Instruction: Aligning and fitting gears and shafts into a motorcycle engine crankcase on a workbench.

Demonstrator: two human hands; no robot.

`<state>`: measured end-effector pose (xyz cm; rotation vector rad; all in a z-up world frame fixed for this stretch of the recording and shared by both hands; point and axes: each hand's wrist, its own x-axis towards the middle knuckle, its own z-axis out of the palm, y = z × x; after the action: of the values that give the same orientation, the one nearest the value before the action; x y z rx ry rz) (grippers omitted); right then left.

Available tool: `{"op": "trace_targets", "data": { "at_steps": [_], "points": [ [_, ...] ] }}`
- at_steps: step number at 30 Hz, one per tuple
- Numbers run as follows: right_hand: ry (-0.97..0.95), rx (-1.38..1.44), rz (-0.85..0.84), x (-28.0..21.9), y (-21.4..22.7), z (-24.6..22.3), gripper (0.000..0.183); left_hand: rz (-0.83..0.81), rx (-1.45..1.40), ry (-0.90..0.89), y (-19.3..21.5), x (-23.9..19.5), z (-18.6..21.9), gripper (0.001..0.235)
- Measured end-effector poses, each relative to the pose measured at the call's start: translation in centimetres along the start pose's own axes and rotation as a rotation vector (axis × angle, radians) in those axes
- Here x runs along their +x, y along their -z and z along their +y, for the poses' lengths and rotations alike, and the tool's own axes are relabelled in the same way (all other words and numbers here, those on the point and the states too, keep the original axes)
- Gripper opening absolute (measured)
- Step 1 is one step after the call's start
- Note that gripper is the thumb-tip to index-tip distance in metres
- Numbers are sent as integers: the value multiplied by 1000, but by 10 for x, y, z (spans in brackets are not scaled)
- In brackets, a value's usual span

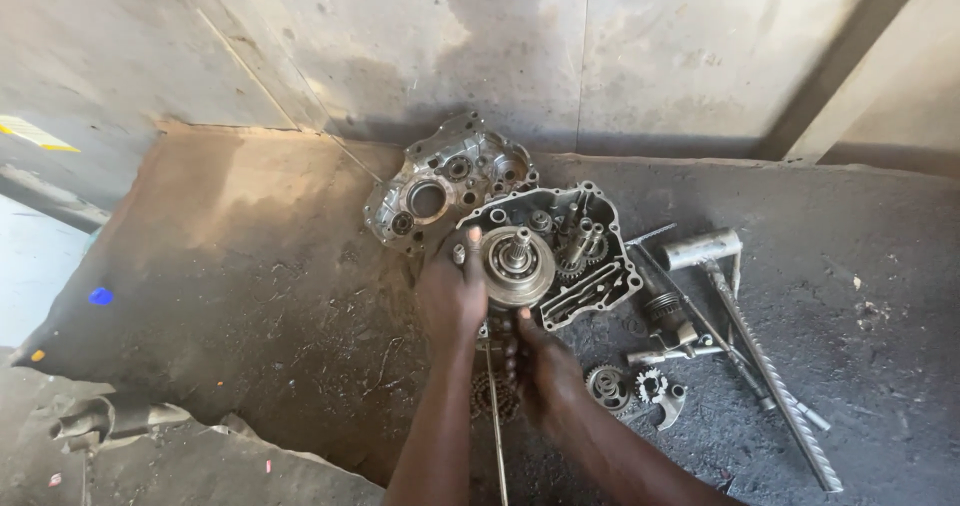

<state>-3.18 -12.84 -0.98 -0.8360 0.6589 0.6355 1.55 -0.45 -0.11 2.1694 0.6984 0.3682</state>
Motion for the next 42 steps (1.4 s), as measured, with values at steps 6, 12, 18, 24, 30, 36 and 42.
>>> {"op": "trace_targets", "data": {
  "at_steps": [6,12,18,24,30,36,42],
  "points": [
    [80,-317,-160,14,40,14,41,156,-75,-58,-6,8,-4,52],
    [47,-293,-112,22,72,21,40,53,-63,3,-12,13,-18,83],
    [16,-147,-120,2,35,10,30,-112,99,-51,2,17,13,87],
    [-57,-46,-107,0,0,-7,30,-175,175,50,-4,25,12,90],
    [47,-111,-138,21,-2,3,34,-160,120,48,0,26,17,95],
    [53,-200,-115,-5,26,16,36,-141,111,-1,-2,23,11,96],
    [43,-134,-102,3,76,11,38,-122,86,-64,1,17,6,90]
  ]
}}
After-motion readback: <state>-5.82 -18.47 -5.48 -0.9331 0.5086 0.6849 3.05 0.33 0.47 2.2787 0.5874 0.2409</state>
